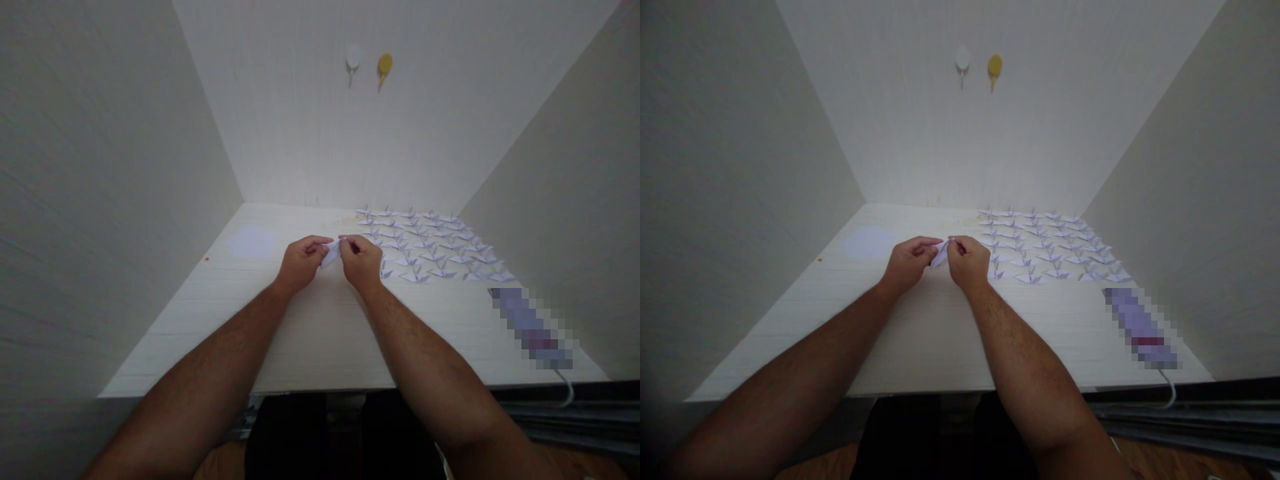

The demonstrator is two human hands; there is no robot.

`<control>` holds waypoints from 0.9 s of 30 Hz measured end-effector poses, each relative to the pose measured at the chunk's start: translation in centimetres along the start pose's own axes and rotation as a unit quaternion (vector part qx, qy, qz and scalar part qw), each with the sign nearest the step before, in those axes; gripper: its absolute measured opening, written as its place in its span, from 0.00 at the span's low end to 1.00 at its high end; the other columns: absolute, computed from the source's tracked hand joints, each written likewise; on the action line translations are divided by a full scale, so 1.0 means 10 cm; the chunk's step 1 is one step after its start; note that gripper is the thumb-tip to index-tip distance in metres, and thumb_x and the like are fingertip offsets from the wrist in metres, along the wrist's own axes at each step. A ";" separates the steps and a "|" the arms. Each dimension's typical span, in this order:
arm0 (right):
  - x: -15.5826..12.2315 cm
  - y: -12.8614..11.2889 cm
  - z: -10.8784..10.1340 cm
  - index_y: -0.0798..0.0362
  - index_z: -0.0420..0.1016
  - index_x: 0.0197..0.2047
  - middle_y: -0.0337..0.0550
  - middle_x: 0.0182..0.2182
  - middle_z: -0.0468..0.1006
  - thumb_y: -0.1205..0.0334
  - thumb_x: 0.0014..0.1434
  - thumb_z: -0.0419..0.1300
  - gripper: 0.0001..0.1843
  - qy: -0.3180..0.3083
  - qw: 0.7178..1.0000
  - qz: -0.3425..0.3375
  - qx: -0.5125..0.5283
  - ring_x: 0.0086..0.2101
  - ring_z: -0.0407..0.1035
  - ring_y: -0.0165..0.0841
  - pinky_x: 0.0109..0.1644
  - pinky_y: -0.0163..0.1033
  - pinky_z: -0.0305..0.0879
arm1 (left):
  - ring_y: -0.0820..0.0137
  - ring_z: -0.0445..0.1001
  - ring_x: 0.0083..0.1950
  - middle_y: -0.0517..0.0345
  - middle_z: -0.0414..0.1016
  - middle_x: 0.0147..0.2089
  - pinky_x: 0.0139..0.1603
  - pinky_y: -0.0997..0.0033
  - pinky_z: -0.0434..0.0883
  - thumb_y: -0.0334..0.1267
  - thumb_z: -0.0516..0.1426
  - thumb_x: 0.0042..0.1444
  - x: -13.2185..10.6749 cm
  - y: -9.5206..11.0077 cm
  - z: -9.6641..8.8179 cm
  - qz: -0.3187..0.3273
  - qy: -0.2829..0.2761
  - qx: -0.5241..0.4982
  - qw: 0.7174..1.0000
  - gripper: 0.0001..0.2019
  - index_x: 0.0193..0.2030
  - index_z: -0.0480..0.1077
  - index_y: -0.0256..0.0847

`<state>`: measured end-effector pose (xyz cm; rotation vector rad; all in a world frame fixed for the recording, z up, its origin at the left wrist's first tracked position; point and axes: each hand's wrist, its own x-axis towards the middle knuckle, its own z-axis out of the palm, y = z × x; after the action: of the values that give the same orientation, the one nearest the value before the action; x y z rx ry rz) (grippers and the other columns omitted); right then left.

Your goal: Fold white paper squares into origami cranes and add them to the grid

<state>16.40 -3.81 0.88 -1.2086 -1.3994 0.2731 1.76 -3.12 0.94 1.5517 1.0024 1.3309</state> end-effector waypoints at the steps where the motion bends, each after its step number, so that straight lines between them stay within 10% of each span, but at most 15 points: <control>1: 0.00 0.00 -0.01 0.53 0.81 0.34 0.41 0.27 0.80 0.62 0.56 0.56 0.12 0.000 1.000 -0.007 -0.002 0.28 0.71 0.32 0.36 0.37 0.67 | 0.74 0.71 0.25 0.58 0.78 0.27 0.27 0.75 0.67 0.41 0.62 0.51 0.00 -0.01 0.00 0.003 -0.005 0.005 1.000 0.13 0.42 0.78 0.37; 8: 0.01 -0.04 -0.03 0.53 0.79 0.32 0.41 0.26 0.77 0.62 0.53 0.59 0.07 0.034 0.999 -0.011 -0.007 0.27 0.68 0.31 0.35 0.38 0.67 | 0.73 0.72 0.27 0.56 0.79 0.31 0.28 0.74 0.69 0.39 0.63 0.50 0.00 -0.01 0.01 0.008 0.002 0.054 0.999 0.12 0.40 0.77 0.38; 18: 0.02 -0.02 0.07 0.53 0.76 0.36 0.36 0.21 0.75 0.55 0.50 0.63 0.12 -0.066 0.958 0.169 0.220 0.23 0.71 0.30 0.24 0.34 0.68 | 0.74 0.72 0.28 0.59 0.77 0.32 0.29 0.73 0.73 0.34 0.65 0.41 0.04 0.01 -0.02 -0.057 0.072 -0.102 0.990 0.23 0.47 0.72 0.36; 27: -0.01 -0.01 0.08 0.53 0.76 0.33 0.35 0.21 0.75 0.56 0.47 0.66 0.11 -0.129 0.953 0.154 0.226 0.21 0.66 0.26 0.24 0.33 0.66 | 0.74 0.72 0.25 0.60 0.75 0.25 0.28 0.73 0.71 0.37 0.66 0.43 0.01 0.03 -0.01 -0.046 0.031 0.001 0.998 0.15 0.40 0.76 0.36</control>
<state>15.66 -3.54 0.75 -1.0229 -1.2675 0.9480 1.72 -3.11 1.31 1.4552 1.1023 1.3211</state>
